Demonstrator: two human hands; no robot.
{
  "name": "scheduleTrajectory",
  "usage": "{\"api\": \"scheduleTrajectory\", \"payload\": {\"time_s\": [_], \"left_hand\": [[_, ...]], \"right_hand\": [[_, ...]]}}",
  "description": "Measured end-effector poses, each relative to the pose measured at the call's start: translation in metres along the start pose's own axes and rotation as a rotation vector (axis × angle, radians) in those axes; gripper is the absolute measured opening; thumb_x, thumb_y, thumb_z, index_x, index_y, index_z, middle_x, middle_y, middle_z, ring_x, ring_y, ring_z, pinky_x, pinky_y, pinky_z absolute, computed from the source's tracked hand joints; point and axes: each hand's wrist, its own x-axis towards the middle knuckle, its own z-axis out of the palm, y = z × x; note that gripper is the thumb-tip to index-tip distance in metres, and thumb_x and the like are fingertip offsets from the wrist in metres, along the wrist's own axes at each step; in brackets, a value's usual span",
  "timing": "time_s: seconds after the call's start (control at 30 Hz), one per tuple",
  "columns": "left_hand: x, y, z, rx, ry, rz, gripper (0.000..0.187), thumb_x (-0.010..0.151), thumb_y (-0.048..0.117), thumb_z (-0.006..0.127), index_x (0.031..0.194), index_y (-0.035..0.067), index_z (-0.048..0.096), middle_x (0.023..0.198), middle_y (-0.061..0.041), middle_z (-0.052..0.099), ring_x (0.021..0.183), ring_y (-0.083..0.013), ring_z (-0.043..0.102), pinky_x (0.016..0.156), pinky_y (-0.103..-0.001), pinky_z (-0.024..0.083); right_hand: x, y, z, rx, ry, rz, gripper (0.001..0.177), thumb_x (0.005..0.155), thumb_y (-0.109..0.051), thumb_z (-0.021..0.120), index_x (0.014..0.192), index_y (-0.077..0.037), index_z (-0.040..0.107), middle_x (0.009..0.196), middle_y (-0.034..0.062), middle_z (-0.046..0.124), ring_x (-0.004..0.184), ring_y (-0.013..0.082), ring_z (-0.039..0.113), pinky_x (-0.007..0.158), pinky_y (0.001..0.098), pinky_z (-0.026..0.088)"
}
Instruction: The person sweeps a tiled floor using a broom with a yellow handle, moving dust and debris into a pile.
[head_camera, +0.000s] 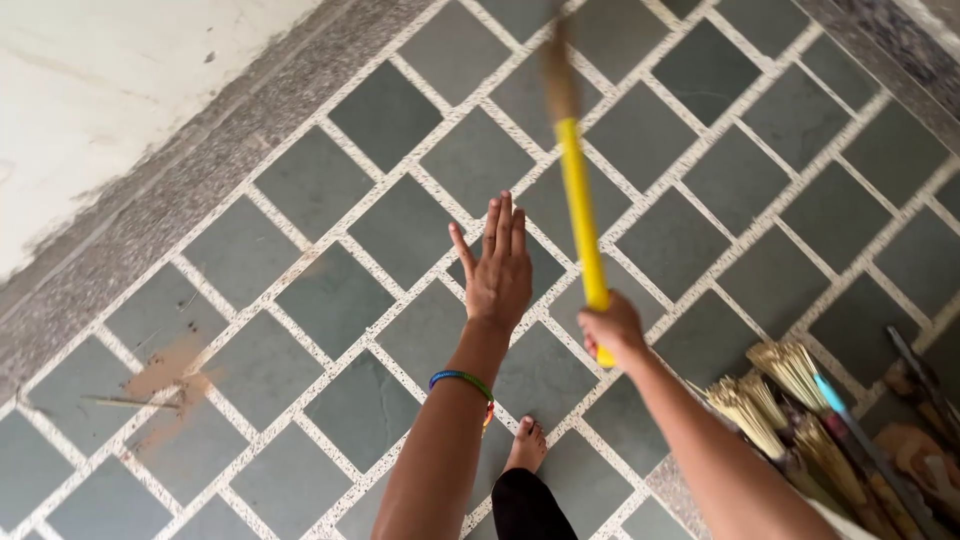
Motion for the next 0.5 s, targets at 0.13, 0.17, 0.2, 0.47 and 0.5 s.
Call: {"api": "scheduleTrajectory", "payload": {"time_s": [0.13,0.17,0.2,0.47,0.5], "left_hand": [[0.012,-0.027,0.002,0.019,0.057,-0.080,0.058,0.098,0.014,0.043,0.156,0.009,0.039,0.170,-0.006,0.015,0.157,-0.0180,0.012,0.121,-0.072,0.008],[0.015,-0.037,0.003,0.023,0.049,-0.107,0.058,0.098,0.015,0.044,0.155,0.008,0.038,0.170,-0.007,0.015,0.157,-0.0188,0.012,0.120,-0.072,0.008],[0.017,-0.048,0.003,0.027,0.041,-0.134,0.059,0.097,0.015,0.044,0.155,0.007,0.038,0.170,-0.008,0.015,0.157,-0.0195,0.012,0.119,-0.073,0.007],[-0.009,-0.116,0.003,0.054,0.057,-0.307,0.060,0.098,0.014,0.047,0.157,0.009,0.036,0.170,-0.004,0.015,0.157,-0.0206,0.013,0.120,-0.073,0.004],[-0.014,-0.122,0.002,0.068,0.058,-0.320,0.060,0.098,0.014,0.047,0.157,0.009,0.036,0.170,-0.004,0.016,0.157,-0.0204,0.014,0.119,-0.073,0.004]], "right_hand": [[0.059,-0.023,-0.002,-0.004,-0.041,0.007,0.012,0.083,0.002,0.061,0.090,0.001,0.052,0.064,0.0081,0.057,0.047,0.0156,0.057,0.038,0.0335,0.048],[0.069,-0.027,0.002,-0.065,-0.059,0.013,0.009,0.084,0.002,0.062,0.089,0.003,0.054,0.064,0.0095,0.058,0.046,0.0173,0.057,0.038,0.0340,0.049],[0.076,-0.030,0.007,-0.125,-0.076,0.018,0.007,0.085,0.001,0.062,0.087,0.004,0.056,0.064,0.0109,0.059,0.046,0.0190,0.057,0.038,0.0345,0.050],[0.035,-0.020,0.107,-0.430,-0.225,-0.010,0.034,0.085,0.000,0.063,0.117,-0.004,0.049,0.072,0.0143,0.062,0.049,0.0214,0.061,0.039,0.0378,0.049],[0.024,-0.019,0.123,-0.463,-0.240,-0.002,0.039,0.085,-0.001,0.063,0.121,-0.007,0.049,0.075,0.0131,0.063,0.050,0.0207,0.061,0.039,0.0375,0.048]]}}
